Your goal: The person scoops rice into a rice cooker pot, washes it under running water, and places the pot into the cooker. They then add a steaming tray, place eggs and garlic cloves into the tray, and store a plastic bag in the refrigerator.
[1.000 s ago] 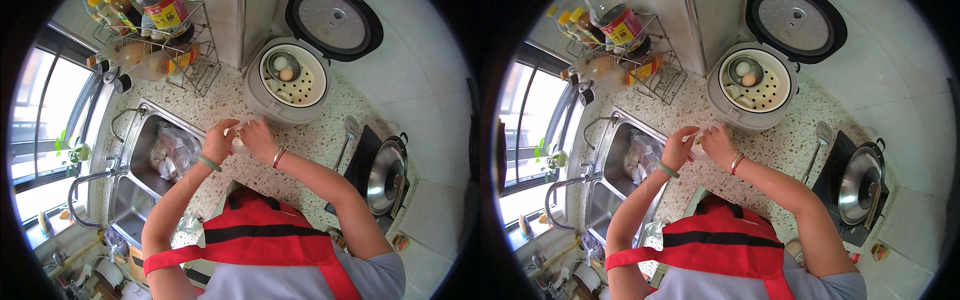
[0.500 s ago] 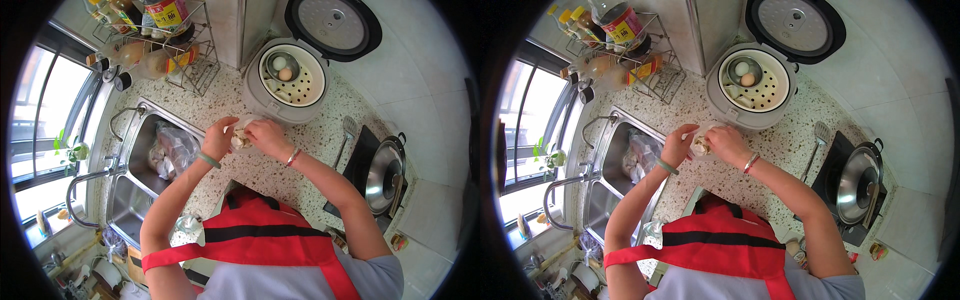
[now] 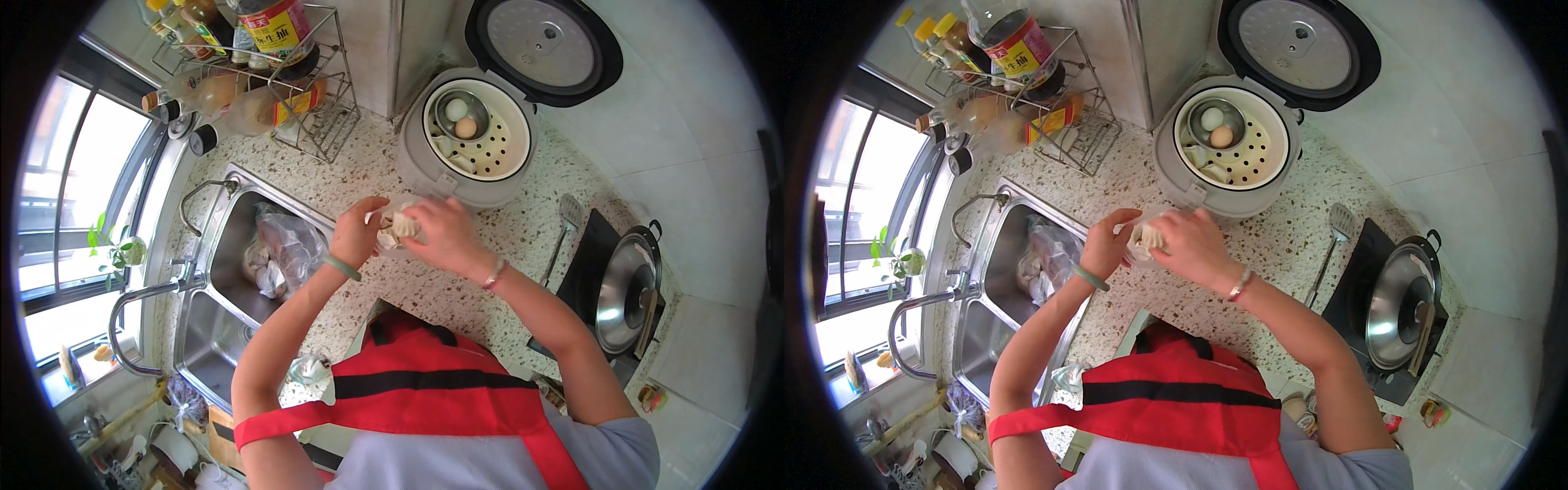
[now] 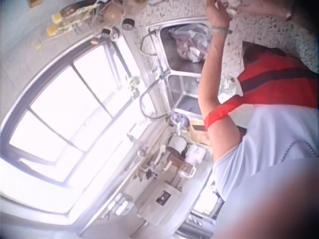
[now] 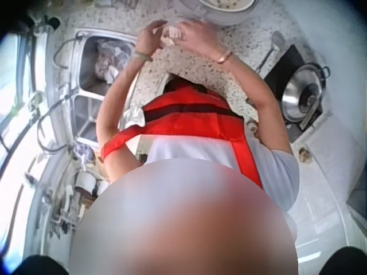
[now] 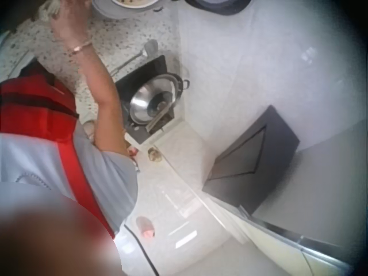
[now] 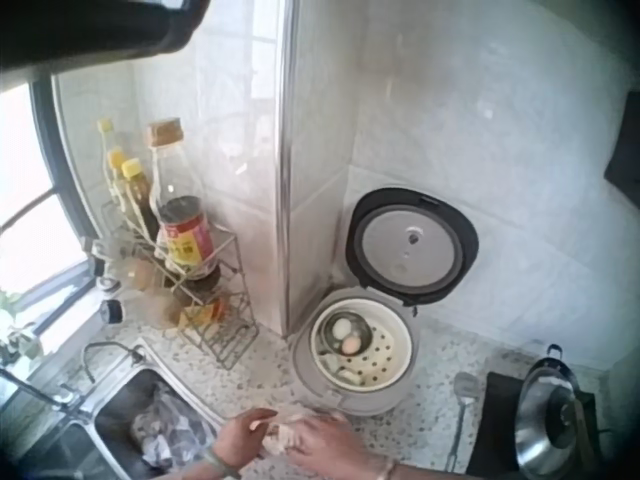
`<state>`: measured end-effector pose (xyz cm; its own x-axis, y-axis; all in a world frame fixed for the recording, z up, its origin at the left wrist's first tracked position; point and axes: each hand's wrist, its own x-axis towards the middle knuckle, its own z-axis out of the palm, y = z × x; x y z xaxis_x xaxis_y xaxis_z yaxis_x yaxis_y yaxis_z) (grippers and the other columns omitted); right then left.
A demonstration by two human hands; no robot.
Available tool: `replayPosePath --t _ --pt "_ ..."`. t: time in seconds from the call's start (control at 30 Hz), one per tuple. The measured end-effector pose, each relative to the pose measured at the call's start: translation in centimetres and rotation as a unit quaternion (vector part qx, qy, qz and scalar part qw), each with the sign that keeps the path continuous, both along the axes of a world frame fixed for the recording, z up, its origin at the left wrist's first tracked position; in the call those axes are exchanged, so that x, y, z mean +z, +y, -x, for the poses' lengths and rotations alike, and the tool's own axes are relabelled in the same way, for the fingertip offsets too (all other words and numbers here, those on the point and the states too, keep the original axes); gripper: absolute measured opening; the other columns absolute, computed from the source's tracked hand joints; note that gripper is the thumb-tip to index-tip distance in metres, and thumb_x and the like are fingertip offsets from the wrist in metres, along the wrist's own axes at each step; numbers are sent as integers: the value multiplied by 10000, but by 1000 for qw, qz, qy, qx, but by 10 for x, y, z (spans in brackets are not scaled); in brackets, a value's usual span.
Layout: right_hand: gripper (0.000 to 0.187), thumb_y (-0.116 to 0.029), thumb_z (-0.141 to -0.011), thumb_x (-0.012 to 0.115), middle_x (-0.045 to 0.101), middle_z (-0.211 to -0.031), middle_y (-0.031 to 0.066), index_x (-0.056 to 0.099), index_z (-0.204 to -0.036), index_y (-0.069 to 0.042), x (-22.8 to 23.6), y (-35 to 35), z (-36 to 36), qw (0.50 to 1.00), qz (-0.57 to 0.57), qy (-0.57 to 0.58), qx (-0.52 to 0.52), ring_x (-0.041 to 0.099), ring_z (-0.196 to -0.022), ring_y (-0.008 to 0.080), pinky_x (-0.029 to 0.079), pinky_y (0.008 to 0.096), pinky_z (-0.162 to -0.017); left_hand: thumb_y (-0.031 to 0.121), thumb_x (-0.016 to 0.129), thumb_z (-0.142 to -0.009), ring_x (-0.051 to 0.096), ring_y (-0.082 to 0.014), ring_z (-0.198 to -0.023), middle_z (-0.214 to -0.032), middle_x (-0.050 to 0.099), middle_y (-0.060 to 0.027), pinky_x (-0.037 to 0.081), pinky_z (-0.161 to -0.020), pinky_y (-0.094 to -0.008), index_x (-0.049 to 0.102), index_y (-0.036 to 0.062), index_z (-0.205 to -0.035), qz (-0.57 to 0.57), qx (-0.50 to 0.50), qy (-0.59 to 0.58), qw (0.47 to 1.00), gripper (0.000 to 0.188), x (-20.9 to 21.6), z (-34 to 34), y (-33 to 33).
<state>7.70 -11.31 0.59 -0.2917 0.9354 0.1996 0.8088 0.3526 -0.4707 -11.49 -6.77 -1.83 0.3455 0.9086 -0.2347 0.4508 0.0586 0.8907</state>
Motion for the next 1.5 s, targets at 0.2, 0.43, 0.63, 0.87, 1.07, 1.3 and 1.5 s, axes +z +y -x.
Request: replayPosePath --t 0.2,0.43,0.63,0.87,1.07,1.3,1.5 --pt "269 -278 -771 738 683 -870 95 679 -935 -74 46 35 -89 980 22 -33 -196 640 -864 238 433 380 -780 94 563 -929 624 -183 -502 -895 693 -124 503 -467 -314 636 44 -1143 -87 -51 31 994 231 -23 -4 -1" --pt "252 -247 -750 713 695 -891 106 707 -952 -97 12 70 -113 952 132 -217 -168 609 -981 270 389 410 -877 107 571 -924 622 -180 -496 -801 681 -119 504 -480 -315 639 47 -1127 -94 -58 36 993 222 -22 -6 -7" --pt "231 -251 -738 732 700 -907 111 712 -906 -93 -7 78 -116 950 139 -216 -177 619 -981 267 381 400 -880 109 567 -927 625 -177 -491 -784 679 -115 503 -470 -301 638 46 -1133 -73 -49 36 995 227 -21 1 -11" --pt "229 -286 -722 759 703 -839 96 717 -845 -97 12 79 -113 932 199 -251 -170 640 -923 258 373 405 -853 111 569 -921 631 -210 -551 -827 684 -126 507 -526 -321 639 48 -1135 -54 -41 27 997 234 -19 -2 -8" --pt "187 -267 -776 715 693 -781 84 703 -795 -81 30 60 -106 954 3 -226 -198 643 -873 242 355 407 -844 126 590 -896 677 -326 -731 -1002 696 -168 529 -723 -389 647 63 -1122 -18 -4 37 999 242 2 -1 -7" --pt "136 -160 -817 677 701 -865 118 698 -898 -53 -12 1 4 971 193 140 -6 677 -753 287 527 379 -666 81 562 -927 657 -180 -595 -976 690 -126 526 -497 -302 585 26 -1200 93 64 -57 992 279 2 5 -19" --pt "69 -90 -762 655 679 -788 168 689 -769 -31 -85 -3 45 991 125 -48 -18 682 -745 337 553 431 -646 60 556 -934 639 -140 -591 -1080 654 -107 529 -475 -277 560 16 -1230 113 67 -74 989 300 3 5 -30"
